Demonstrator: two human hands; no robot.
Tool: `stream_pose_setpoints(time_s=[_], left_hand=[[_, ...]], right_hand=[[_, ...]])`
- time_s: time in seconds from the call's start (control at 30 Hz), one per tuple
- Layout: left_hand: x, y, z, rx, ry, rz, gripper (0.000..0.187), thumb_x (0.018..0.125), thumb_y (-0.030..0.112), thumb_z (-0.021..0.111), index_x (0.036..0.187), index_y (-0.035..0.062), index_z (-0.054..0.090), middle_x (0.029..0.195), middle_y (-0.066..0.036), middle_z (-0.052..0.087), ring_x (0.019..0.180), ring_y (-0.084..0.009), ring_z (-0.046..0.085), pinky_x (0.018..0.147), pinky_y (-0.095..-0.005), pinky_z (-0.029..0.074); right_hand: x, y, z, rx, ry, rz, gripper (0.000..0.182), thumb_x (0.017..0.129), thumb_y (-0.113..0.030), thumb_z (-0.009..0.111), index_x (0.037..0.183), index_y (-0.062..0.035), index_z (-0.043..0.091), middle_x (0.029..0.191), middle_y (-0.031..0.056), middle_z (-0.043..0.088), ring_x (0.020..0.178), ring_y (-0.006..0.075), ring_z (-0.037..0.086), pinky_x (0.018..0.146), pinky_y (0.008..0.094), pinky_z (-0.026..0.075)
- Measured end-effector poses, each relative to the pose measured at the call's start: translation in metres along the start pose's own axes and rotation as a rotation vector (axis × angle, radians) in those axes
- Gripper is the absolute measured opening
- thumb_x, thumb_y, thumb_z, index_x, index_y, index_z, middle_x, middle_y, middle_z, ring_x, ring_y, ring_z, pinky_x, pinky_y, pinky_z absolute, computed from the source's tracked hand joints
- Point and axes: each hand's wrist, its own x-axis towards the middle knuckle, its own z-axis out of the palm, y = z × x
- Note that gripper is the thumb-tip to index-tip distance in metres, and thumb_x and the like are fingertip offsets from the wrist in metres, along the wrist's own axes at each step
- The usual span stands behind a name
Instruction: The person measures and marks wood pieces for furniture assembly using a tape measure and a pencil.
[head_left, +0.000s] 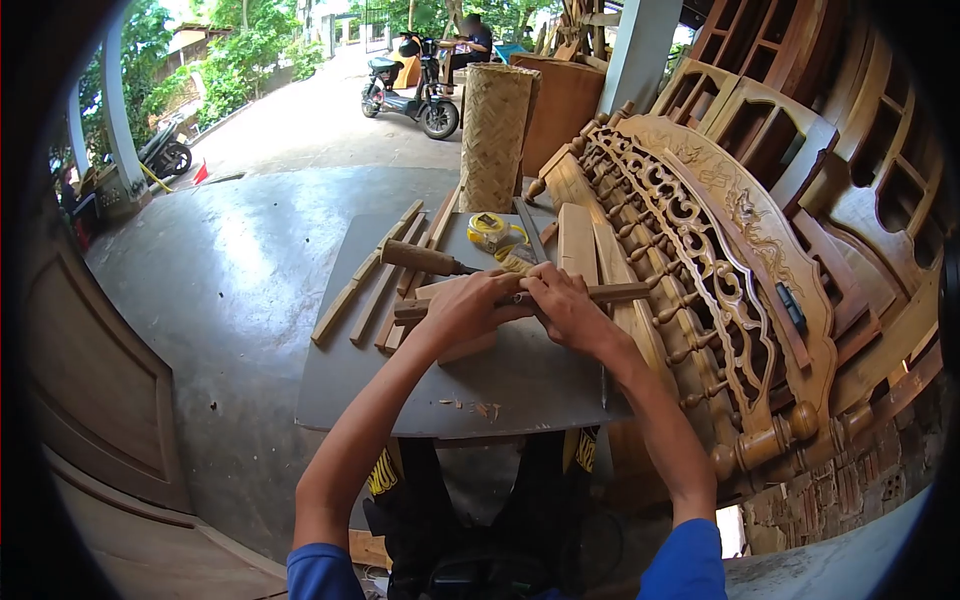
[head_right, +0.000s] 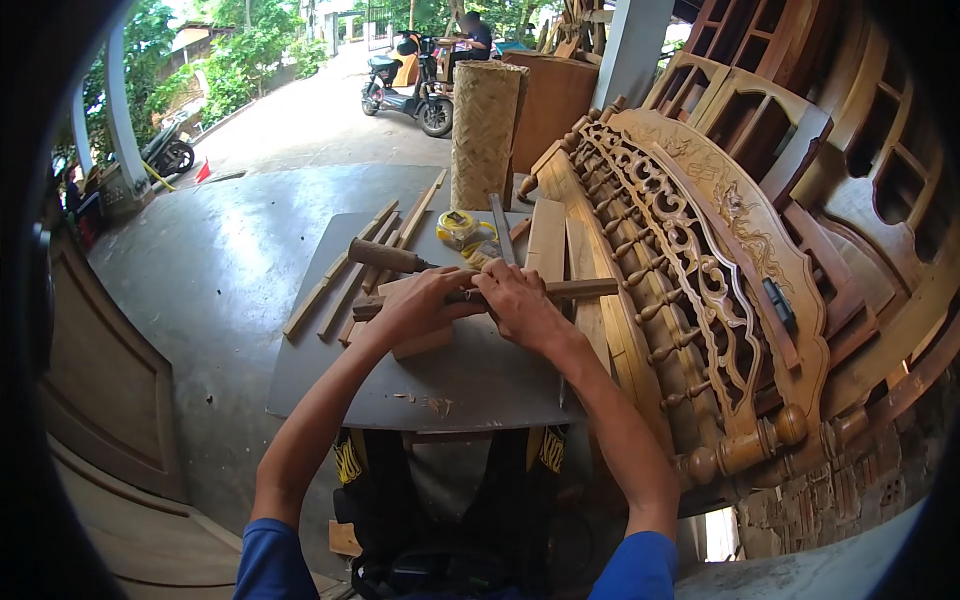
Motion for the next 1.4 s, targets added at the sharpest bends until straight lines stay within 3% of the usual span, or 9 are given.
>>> stream_pose_setpoints(time_s=[0.17,0.43,0.53,0.7,0.87,1.03,1.2,1.3,1.4], left_hand=[[0.0,0.004,-0.004,-0.076,0.002,-0.04,0.027,0.076,0.024,0.064,0.1,0.0114,0.062,0.09,-0.01,0.056,0.081,-0.0281,0.058,0.069,-0.0375,0.045],[0.002,0.002,-0.001,-0.116,0.062,-0.027,0.019,0.076,0.019,0.062,0.088,0.0046,0.061,0.089,-0.011,0.056,0.081,-0.0298,0.057,0.067,-0.0387,0.045],[0.0,0.002,-0.006,-0.112,0.03,0.004,0.018,0.074,0.013,0.061,0.088,0.002,0.06,0.09,-0.012,0.056,0.082,-0.0303,0.056,0.069,-0.0389,0.045],[0.004,0.015,-0.003,0.05,0.074,0.075,0.017,0.068,0.003,0.058,0.084,-0.0032,0.055,0.088,-0.014,0.055,0.084,-0.0323,0.055,0.073,-0.0388,0.045],[0.028,0.04,0.008,0.297,-0.07,0.021,0.023,0.062,-0.005,0.052,0.085,-0.0031,0.049,0.086,-0.017,0.054,0.084,-0.0333,0.055,0.075,-0.0392,0.044],[0.046,0.037,0.042,0.545,-0.09,0.109,0.018,0.077,0.012,0.054,0.088,-0.002,0.051,0.088,-0.013,0.054,0.086,-0.0245,0.056,0.077,-0.0355,0.044],[0.039,-0.003,0.025,0.535,-0.137,0.351,0.014,0.077,0.01,0.054,0.088,0.0015,0.054,0.09,-0.011,0.051,0.088,-0.0242,0.053,0.081,-0.0335,0.043],[0.03,-0.027,-0.004,0.387,-0.269,0.37,0.012,0.083,0.015,0.053,0.087,0.0041,0.057,0.091,-0.012,0.051,0.084,-0.0257,0.053,0.08,-0.0354,0.044],[0.019,-0.019,-0.049,0.125,-0.404,-0.054,0.017,0.084,0.015,0.053,0.092,0.0013,0.057,0.088,-0.015,0.052,0.082,-0.0277,0.054,0.079,-0.0365,0.043]], right_hand=[[-0.006,0.013,-0.018,0.323,-0.094,-0.02,0.056,0.066,-0.013,0.07,0.117,-0.0119,0.046,0.111,0.0108,0.046,0.109,0.0281,0.044,0.092,0.0405,0.034],[-0.006,0.027,-0.017,0.46,-0.082,-0.074,0.069,0.058,-0.018,0.077,0.119,-0.0148,0.045,0.109,0.0105,0.051,0.102,0.0301,0.051,0.088,0.0368,0.04],[-0.012,0.039,-0.031,0.689,0.005,0.245,0.07,0.057,-0.017,0.077,0.119,-0.0135,0.044,0.102,0.0105,0.055,0.094,0.0294,0.056,0.083,0.036,0.043],[-0.026,0.061,-0.021,0.446,-0.01,0.247,0.039,0.067,-0.027,0.072,0.097,-0.0058,0.059,0.091,0.0118,0.06,0.088,0.027,0.058,0.079,0.0355,0.044],[-0.025,0.069,-0.009,0.507,0.021,0.262,0.041,0.068,-0.03,0.071,0.1,-0.0075,0.059,0.095,0.0108,0.06,0.092,0.0277,0.057,0.081,0.0364,0.042],[-0.025,0.08,0.003,0.33,-0.043,0.282,0.047,0.069,-0.04,0.068,0.104,-0.0112,0.057,0.098,0.0088,0.058,0.101,0.0261,0.052,0.088,0.04,0.035],[-0.024,0.078,-0.005,0.289,-0.069,0.274,0.05,0.066,-0.048,0.067,0.098,-0.0115,0.056,0.094,0.0085,0.058,0.1,0.0277,0.052,0.087,0.0405,0.034],[-0.017,0.068,-0.015,0.289,-0.07,0.316,0.036,0.068,-0.03,0.073,0.088,-0.0047,0.057,0.089,0.0081,0.058,0.087,0.0226,0.057,0.077,0.0325,0.043],[-0.013,0.079,-0.014,0.483,-0.129,0.328,0.04,0.067,-0.041,0.072,0.086,-0.0085,0.057,0.09,0.0081,0.058,0.089,0.0236,0.056,0.077,0.0335,0.042]])
